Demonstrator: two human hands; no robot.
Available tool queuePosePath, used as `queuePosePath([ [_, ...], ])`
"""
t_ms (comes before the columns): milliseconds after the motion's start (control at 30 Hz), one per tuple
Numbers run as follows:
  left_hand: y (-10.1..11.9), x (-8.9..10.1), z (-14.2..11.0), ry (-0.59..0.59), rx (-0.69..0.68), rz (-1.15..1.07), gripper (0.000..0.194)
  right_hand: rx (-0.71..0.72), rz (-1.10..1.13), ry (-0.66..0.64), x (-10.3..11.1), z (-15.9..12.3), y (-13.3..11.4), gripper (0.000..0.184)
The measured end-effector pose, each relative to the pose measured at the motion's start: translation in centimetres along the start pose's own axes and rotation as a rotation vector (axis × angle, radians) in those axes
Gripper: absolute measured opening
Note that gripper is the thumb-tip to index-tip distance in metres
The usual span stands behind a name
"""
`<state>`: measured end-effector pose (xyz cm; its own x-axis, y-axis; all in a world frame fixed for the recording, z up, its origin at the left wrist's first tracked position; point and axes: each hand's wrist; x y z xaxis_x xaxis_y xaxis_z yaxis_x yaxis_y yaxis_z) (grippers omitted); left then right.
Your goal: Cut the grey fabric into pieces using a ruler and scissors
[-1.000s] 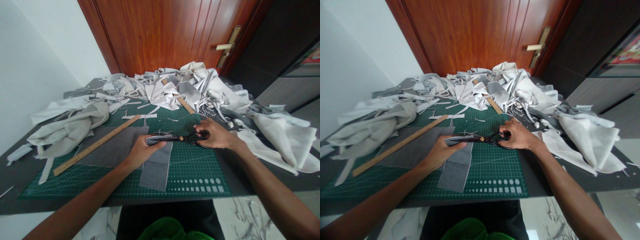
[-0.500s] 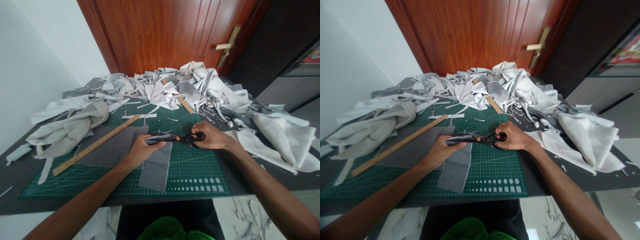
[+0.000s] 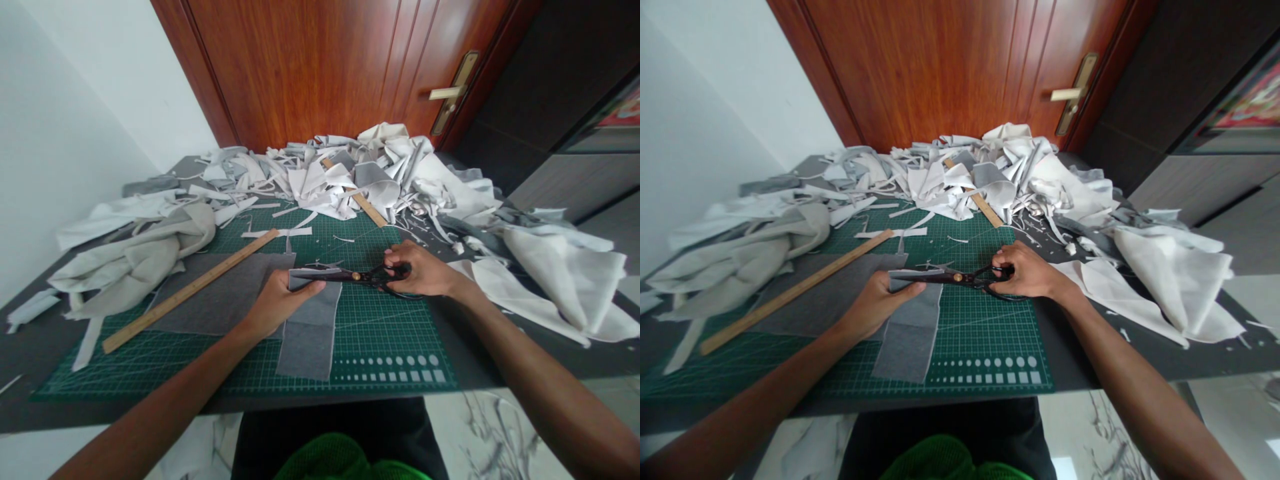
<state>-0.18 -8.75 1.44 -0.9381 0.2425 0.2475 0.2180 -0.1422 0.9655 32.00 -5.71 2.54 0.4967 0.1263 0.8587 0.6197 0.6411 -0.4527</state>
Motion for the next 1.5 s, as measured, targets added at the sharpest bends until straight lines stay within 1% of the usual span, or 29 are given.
queuePosePath([
  [100, -0.35, 0.17, -0.1, 0.021, -0.007, 0.029, 0.021, 0.005, 0.009, 0.01, -0.04, -0.06, 0.08, 0.027],
  [400, -0.25, 0.18, -0.07, 0.043, 0.005, 0.043, 0.028, -0.014, -0.004, 0.003, 0.29, -0.03, -0.27, 0.027],
  [567, -0.18, 0.1, -0.07, 0.023, 0.04, 0.02, 0.023, -0.009, -0.002, 0.006, 0.28, -0.01, -0.32, 0.027],
  [733, -0.3, 0.06, -0.11, 0.021, 0.034, -0.003, 0.024, 0.003, -0.003, 0.02, 0.2, -0.08, -0.04, 0.028],
  [900, -0.48, 0.12, -0.1, 0.012, 0.025, 0.021, 0.028, 0.003, -0.016, 0.04, 0.22, -0.16, 0.14, 0.028],
  [1033, -0.24, 0.15, -0.1, 0.005, 0.015, 0.027, 0.028, 0.01, -0.018, 0.043, 0.49, -0.13, 0.01, 0.028],
  [1233, 0.08, 0.25, -0.12, 0.003, -0.007, 0.058, 0.034, 0.007, -0.013, 0.045, 0.48, -0.2, 0.05, 0.03],
  [1500, -0.1, 0.34, -0.16, -0.002, -0.003, 0.04, 0.036, 0.004, -0.01, 0.057, 0.71, -0.34, -0.02, 0.03],
])
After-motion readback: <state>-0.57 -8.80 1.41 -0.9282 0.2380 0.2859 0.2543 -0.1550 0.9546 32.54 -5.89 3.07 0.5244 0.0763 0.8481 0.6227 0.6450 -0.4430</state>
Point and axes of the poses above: each hand's wrist, its own z-axis towards the middle knuckle, its own x-axis out of the back of the hand, y = z × x, and after that the axes turned 1 degree about y, right-handed
